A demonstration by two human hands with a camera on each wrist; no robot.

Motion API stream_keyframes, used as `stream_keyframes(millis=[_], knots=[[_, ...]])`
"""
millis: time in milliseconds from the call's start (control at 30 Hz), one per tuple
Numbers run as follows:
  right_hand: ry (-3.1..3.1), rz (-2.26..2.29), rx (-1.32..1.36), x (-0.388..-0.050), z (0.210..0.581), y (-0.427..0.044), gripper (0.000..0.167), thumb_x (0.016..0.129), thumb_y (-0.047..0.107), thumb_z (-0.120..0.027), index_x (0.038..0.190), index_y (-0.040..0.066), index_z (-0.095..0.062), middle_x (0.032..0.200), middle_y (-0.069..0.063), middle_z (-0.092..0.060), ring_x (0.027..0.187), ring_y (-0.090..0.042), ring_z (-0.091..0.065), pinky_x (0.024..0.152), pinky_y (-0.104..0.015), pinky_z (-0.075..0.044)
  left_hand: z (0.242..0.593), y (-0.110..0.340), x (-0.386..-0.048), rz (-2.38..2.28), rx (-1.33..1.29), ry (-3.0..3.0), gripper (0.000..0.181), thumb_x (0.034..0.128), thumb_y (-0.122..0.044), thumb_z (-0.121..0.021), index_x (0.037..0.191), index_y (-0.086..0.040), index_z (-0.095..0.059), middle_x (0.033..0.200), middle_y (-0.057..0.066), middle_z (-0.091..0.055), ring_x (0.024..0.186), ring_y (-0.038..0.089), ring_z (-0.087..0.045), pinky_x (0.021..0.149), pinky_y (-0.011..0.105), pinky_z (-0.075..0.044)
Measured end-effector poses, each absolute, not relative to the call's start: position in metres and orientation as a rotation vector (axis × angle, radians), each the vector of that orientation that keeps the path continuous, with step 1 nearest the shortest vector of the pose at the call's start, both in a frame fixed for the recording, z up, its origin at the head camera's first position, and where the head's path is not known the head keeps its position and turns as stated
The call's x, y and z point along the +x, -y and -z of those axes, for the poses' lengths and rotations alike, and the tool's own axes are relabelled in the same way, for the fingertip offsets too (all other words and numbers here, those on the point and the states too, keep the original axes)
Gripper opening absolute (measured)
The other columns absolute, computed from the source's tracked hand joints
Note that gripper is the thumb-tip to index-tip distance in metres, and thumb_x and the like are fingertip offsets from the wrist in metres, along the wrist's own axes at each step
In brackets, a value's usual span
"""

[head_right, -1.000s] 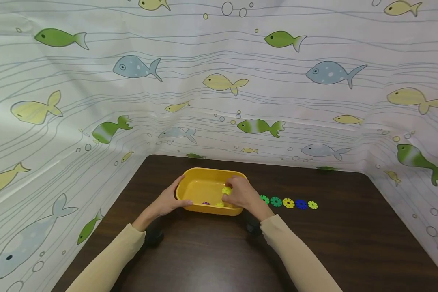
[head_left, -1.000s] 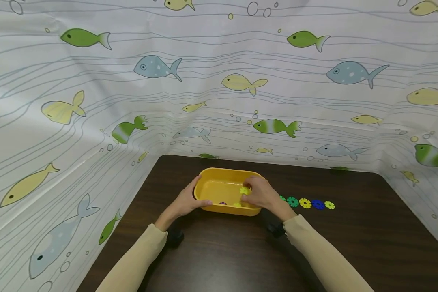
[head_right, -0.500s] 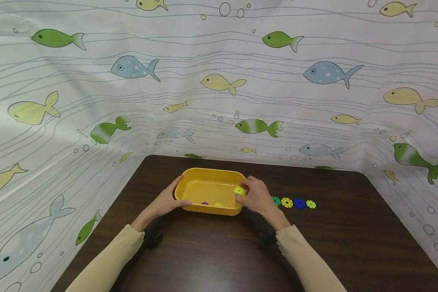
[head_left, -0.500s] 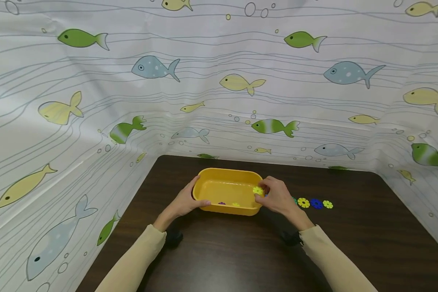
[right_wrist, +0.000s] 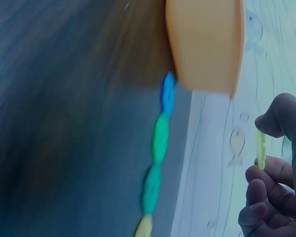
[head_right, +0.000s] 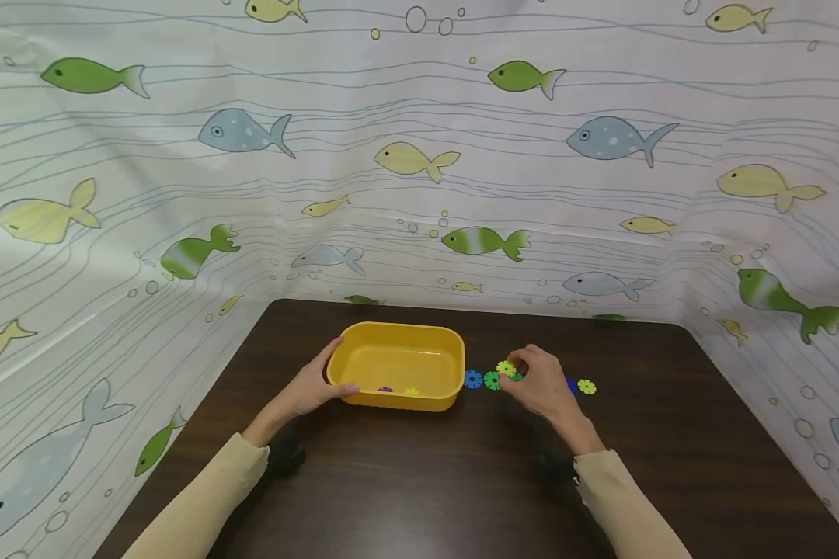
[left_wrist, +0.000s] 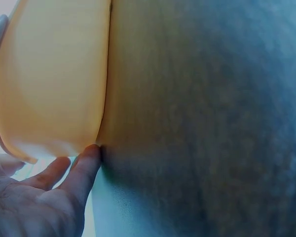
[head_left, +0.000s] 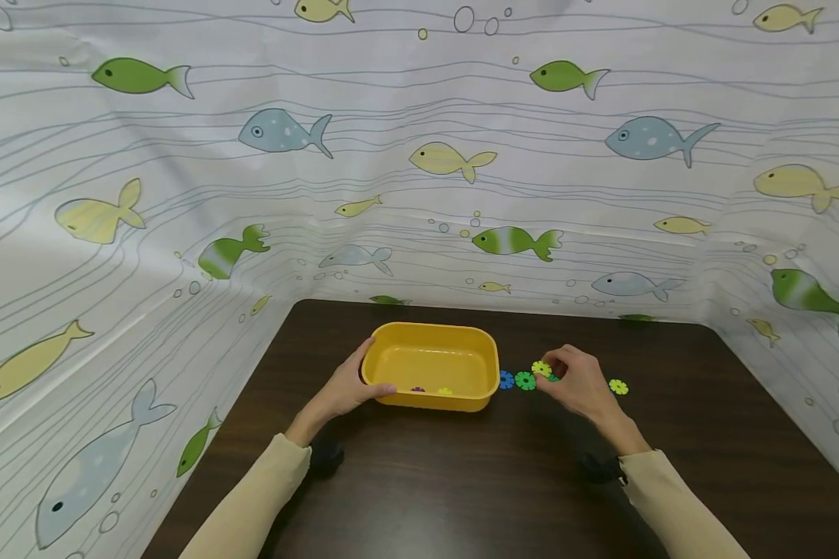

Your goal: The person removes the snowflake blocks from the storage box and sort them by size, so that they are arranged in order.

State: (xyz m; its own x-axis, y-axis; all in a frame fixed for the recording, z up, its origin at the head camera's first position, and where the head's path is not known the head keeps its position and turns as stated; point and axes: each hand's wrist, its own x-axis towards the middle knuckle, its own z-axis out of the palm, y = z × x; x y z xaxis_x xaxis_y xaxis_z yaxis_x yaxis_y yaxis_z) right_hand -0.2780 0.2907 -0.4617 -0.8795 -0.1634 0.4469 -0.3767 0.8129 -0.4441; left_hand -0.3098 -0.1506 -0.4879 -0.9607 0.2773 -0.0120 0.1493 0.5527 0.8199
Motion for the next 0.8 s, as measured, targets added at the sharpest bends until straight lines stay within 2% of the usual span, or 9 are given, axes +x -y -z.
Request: stream_keyframes(millis=[400, 500, 667, 800], knots=[[2.647, -0.71, 0.257, -0.269, 0.474, -0.364, 0.027, 0.089, 0.01, -0.087, 0.106, -0.008, -0.077, 0.099, -0.021, -0.074, 0.083, -0.026, -0.067, 0.068, -0.023, -0.053, 0.492, 0.152, -0.311, -1.376, 0.382, -2.644, 0.118, 0.0907, -0.047, -0.088, 0.176, -0.01, -0.014, 0.176, 0.023, -0.032, 0.126, 0.031, -0.06, 0.121, 0.055, -0.052], [2.674, -0.695, 0.214, -0.267, 0.477, -0.378, 0.028, 0.091, 0.01, -0.086, 0.109, -0.009, -0.076, 0.102, -0.023, -0.074, 0.087, -0.03, -0.069, 0.071, -0.03, -0.056, 0.493, 0.152, -0.311, -1.377, 0.387, -2.643, 0.118, 0.0909, -0.047, -0.088, 0.175, -0.009, -0.014, 0.175, 0.024, -0.034, 0.126, 0.031, -0.06, 0.121, 0.055, -0.052], [2.724, -0.671, 0.171, -0.265, 0.48, -0.398, 0.031, 0.095, 0.01, -0.082, 0.114, -0.012, -0.074, 0.105, -0.029, -0.072, 0.089, -0.036, -0.069, 0.075, -0.05, -0.061, 0.494, 0.153, -0.312, -1.369, 0.396, -2.649, 0.118, 0.091, -0.046, -0.088, 0.175, -0.009, -0.014, 0.175, 0.024, -0.034, 0.127, 0.031, -0.06, 0.122, 0.055, -0.052], [2.76, -0.641, 0.146, -0.265, 0.482, -0.411, 0.032, 0.097, 0.01, -0.08, 0.116, -0.014, -0.072, 0.105, -0.032, -0.07, 0.088, -0.037, -0.069, 0.075, -0.056, -0.061, 0.494, 0.152, -0.313, -1.36, 0.396, -2.656, 0.118, 0.0909, -0.046, -0.087, 0.175, -0.009, -0.014, 0.176, 0.024, -0.033, 0.129, 0.032, -0.06, 0.122, 0.056, -0.051]])
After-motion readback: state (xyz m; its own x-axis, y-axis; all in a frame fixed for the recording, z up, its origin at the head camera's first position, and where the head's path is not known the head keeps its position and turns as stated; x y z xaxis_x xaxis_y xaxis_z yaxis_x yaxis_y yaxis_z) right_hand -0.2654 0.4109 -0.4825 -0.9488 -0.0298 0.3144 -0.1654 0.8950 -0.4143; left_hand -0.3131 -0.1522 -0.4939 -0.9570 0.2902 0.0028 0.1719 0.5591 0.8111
